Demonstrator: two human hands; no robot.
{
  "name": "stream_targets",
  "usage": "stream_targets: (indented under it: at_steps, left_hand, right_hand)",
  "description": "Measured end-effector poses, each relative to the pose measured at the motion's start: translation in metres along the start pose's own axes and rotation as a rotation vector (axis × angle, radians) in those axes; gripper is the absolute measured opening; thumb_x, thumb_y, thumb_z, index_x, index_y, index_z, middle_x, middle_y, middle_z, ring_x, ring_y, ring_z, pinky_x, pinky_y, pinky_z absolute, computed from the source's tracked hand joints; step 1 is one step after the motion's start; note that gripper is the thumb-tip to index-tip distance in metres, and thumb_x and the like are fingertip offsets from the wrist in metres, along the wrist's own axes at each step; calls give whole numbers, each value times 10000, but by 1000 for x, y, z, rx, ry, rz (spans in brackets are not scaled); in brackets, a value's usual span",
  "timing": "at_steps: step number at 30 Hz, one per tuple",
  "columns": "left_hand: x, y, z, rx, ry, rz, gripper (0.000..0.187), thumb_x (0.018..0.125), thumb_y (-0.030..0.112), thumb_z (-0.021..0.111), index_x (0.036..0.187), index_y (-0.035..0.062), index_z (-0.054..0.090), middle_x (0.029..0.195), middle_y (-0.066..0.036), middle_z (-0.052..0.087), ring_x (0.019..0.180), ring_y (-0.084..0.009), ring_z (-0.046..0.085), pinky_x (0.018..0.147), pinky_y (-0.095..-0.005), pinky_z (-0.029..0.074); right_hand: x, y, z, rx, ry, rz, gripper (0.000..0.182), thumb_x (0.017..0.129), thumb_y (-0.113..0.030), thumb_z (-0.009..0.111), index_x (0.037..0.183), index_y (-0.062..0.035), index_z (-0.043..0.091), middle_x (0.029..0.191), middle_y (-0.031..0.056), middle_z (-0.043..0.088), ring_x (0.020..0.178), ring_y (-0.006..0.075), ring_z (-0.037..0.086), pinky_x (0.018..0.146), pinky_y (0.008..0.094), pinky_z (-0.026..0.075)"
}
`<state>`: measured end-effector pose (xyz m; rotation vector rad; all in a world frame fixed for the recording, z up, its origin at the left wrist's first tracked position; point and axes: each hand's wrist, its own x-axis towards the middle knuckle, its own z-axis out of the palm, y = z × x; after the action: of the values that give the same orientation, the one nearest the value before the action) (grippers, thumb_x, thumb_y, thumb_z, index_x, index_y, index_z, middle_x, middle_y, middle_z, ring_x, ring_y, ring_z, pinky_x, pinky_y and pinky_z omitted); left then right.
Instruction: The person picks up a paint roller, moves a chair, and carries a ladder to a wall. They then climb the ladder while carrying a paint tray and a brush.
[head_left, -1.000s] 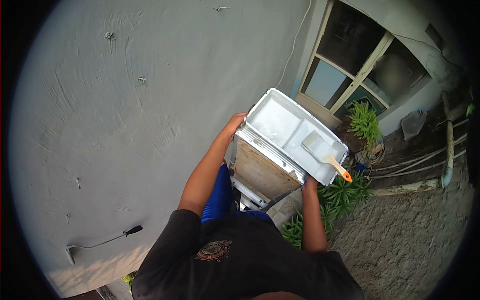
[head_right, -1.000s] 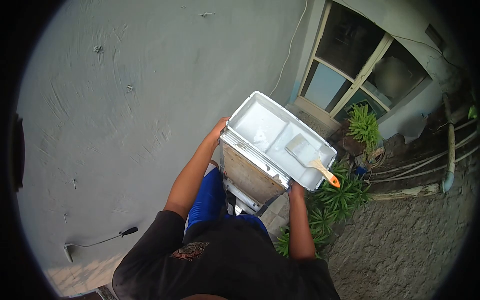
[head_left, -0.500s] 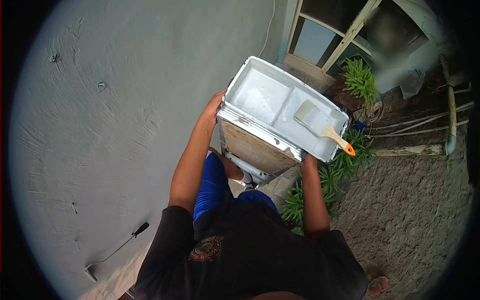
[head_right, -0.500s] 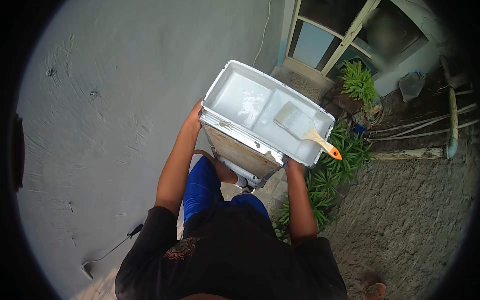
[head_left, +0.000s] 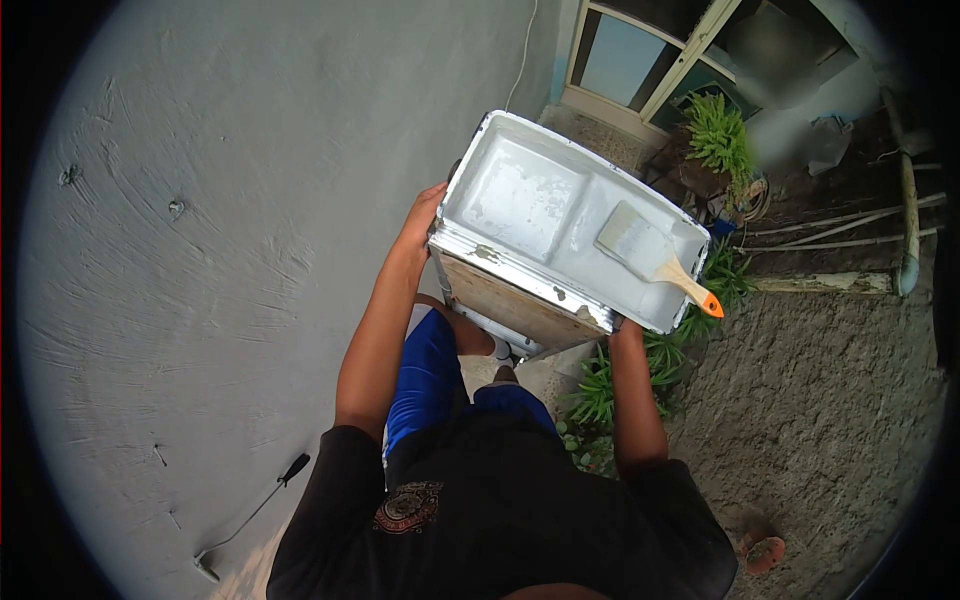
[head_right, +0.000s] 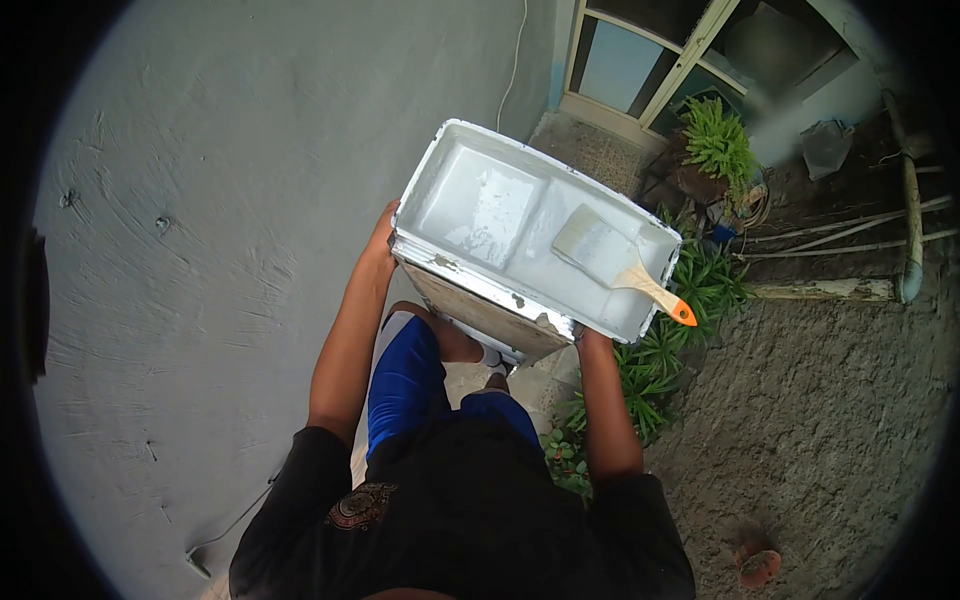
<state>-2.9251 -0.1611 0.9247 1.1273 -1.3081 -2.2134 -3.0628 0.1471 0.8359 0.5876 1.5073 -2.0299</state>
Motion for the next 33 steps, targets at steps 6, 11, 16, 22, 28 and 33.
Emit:
stream_targets:
  at_steps: [6,11,16,22,28,33]
  left_hand:
    - [7,-4,-6,13,-65,-5,292,984,170,494,1171,-12,623,968,-48,695,795,-86,646,713,-218,509]
    - [7,-1,-4,4,-116,17,308,970,128,453,1188,-14,617,985,-41,691,803,-77,636,721,-207,496]
    - [13,-6,-8,28,-128,-3,324,960,114,453,1215,-14,605,1000,-42,686,815,-64,625,724,-199,487]
    - [21,-3,-7,43,-152,-26,353,965,81,431,1277,-14,568,1037,-38,679,865,-71,624,784,-207,488]
    - [27,-15,-20,63,-180,-28,383,970,50,409,1332,-8,522,1146,-55,646,945,-88,613,836,-223,485]
    - [26,-15,-22,99,-226,-48,396,972,50,392,1347,-4,506,1161,-51,638,978,-93,600,867,-228,471]
  right_hand:
    - [2,0,-5,1,13,17,384,992,-313,447,1268,-58,521,1203,85,605,1049,226,595,898,369,491]
    - [4,0,-10,-15,33,12,380,991,-312,448,1264,-58,523,1196,84,605,1045,224,596,895,369,491]
    - [-6,9,-24,0,83,-82,376,990,-310,450,1260,-59,524,1190,83,606,1040,223,596,892,368,491]
    - [-17,20,-39,35,146,-194,372,989,-308,451,1255,-59,526,1182,82,607,1035,220,597,888,367,492]
    - [-15,22,-24,123,208,-219,367,988,-306,452,1250,-60,528,1174,80,608,1029,218,597,884,366,492]
    - [-19,27,-24,187,225,-279,364,987,-304,454,1246,-60,529,1168,79,608,1024,217,598,881,366,492]
